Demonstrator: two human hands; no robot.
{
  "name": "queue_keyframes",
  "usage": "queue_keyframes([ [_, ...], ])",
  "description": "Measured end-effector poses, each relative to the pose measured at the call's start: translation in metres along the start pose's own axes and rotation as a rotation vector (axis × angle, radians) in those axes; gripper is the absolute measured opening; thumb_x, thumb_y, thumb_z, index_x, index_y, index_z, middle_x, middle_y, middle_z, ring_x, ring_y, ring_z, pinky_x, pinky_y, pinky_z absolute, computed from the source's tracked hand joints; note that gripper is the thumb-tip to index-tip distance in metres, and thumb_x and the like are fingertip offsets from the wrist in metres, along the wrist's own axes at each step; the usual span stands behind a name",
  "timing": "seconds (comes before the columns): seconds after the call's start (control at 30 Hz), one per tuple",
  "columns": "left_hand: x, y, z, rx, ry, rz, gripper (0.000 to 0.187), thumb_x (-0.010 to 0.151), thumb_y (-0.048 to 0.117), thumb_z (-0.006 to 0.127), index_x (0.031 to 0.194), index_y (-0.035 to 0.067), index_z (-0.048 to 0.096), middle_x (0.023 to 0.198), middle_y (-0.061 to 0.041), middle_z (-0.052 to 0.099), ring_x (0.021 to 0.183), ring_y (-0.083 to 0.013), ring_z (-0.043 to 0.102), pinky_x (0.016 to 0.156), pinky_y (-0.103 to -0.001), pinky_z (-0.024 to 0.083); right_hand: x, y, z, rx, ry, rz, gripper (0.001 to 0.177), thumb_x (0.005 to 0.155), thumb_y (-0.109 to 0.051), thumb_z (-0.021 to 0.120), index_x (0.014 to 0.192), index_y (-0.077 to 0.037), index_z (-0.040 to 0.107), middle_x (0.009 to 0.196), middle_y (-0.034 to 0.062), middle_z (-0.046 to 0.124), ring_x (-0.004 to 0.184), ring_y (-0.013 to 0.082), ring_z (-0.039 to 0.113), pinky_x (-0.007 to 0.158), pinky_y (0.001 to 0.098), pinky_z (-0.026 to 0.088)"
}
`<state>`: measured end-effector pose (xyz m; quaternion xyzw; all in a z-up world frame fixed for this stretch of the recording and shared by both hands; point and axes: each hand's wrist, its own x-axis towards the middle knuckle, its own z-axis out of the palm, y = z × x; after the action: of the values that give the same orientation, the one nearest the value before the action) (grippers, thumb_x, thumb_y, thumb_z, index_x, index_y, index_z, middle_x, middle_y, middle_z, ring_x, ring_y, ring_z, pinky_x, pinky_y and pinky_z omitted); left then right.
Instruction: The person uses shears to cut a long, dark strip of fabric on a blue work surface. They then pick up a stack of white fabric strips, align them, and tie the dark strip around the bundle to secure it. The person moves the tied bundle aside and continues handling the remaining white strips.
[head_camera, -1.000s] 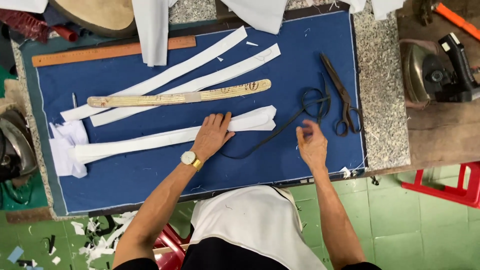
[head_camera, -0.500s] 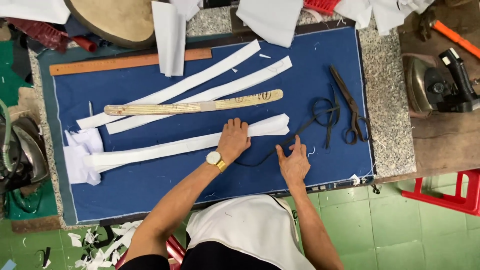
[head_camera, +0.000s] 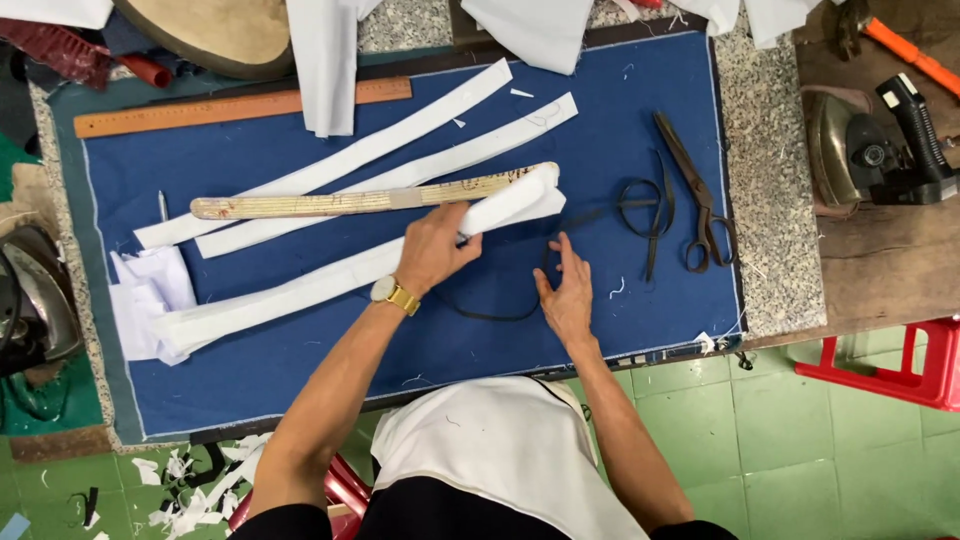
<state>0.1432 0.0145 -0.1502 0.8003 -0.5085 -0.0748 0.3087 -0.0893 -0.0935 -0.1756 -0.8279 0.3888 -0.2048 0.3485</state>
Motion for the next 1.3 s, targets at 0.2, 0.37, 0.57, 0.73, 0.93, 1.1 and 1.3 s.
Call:
queue_keyframes([
  [0.2,0.012,0.036,-0.007,-0.017,-0.033,0.180,0.044,0.086,0.044,0.073,0.116,0.013,0.065,0.087,-0.010,0.067,0.083,-0.0310,0.073,0.073,-0.043,0.059,-0.003,0.029,-0.040,0.080,0.134,-0.087,0.033,0.095,0.003,0.065,0.126,-0.008,0.071,0.109,0.0122,0.075,0.093,0.0292,0.072,0.076,0.0352,0.059],
  [0.37,0.009,0.058,0.026,-0.063,-0.194,0.334,0.039,0.084,0.036,0.072,0.115,0.013,0.068,0.085,-0.010,0.068,0.080,-0.0320,0.073,0.071,-0.042,0.059,0.005,0.092,-0.076,0.159,0.325,0.170,0.016,0.104,-0.007,0.061,0.111,-0.006,0.075,0.086,0.0116,0.073,0.069,0.0205,0.069,0.063,0.0301,0.056],
  [0.57,0.005,0.053,0.075,0.105,-0.338,0.473,0.045,0.084,0.038,0.069,0.122,0.013,0.065,0.091,-0.010,0.065,0.080,-0.0289,0.070,0.067,-0.040,0.057,0.036,0.084,-0.109,-0.053,0.257,0.142,0.017,0.108,-0.019,0.065,0.102,-0.016,0.081,0.077,0.0017,0.074,0.071,0.0207,0.071,0.067,0.0311,0.057],
  [0.73,0.008,0.058,0.088,0.163,-0.394,0.464,0.046,0.085,0.036,0.069,0.123,0.011,0.064,0.094,-0.010,0.066,0.083,-0.0284,0.070,0.067,-0.039,0.056,0.063,0.076,-0.080,-0.300,0.068,0.066,0.022,0.103,-0.040,0.071,0.097,-0.020,0.079,0.086,0.0020,0.073,0.083,0.0287,0.072,0.073,0.0420,0.060],
  [0.93,-0.008,0.058,0.074,0.219,-0.377,0.457,0.044,0.084,0.034,0.072,0.120,0.010,0.065,0.093,-0.010,0.065,0.082,-0.0264,0.069,0.067,-0.038,0.056,0.095,0.024,-0.073,-0.420,-0.222,0.198,0.041,0.099,-0.056,0.062,0.100,-0.020,0.082,0.088,0.0050,0.079,0.088,0.0349,0.075,0.081,0.0468,0.059],
  [1.1,-0.019,0.027,0.034,0.424,-0.244,0.336,0.051,0.079,0.043,0.071,0.122,0.016,0.065,0.088,-0.003,0.063,0.079,-0.0234,0.069,0.062,-0.037,0.057,0.111,0.041,-0.076,-0.397,-0.143,0.346,0.035,0.099,-0.049,0.064,0.102,-0.018,0.082,0.084,0.0050,0.078,0.086,0.0339,0.076,0.077,0.0473,0.061],
  [1.3,0.017,0.008,-0.054,0.567,-0.053,0.133,0.051,0.083,0.044,0.075,0.121,0.010,0.068,0.088,-0.006,0.066,0.077,-0.0263,0.070,0.060,-0.039,0.055,0.092,0.045,-0.054,-0.320,-0.178,0.348,0.041,0.098,-0.054,0.064,0.103,-0.016,0.080,0.094,0.0085,0.079,0.092,0.0396,0.075,0.082,0.0538,0.059],
])
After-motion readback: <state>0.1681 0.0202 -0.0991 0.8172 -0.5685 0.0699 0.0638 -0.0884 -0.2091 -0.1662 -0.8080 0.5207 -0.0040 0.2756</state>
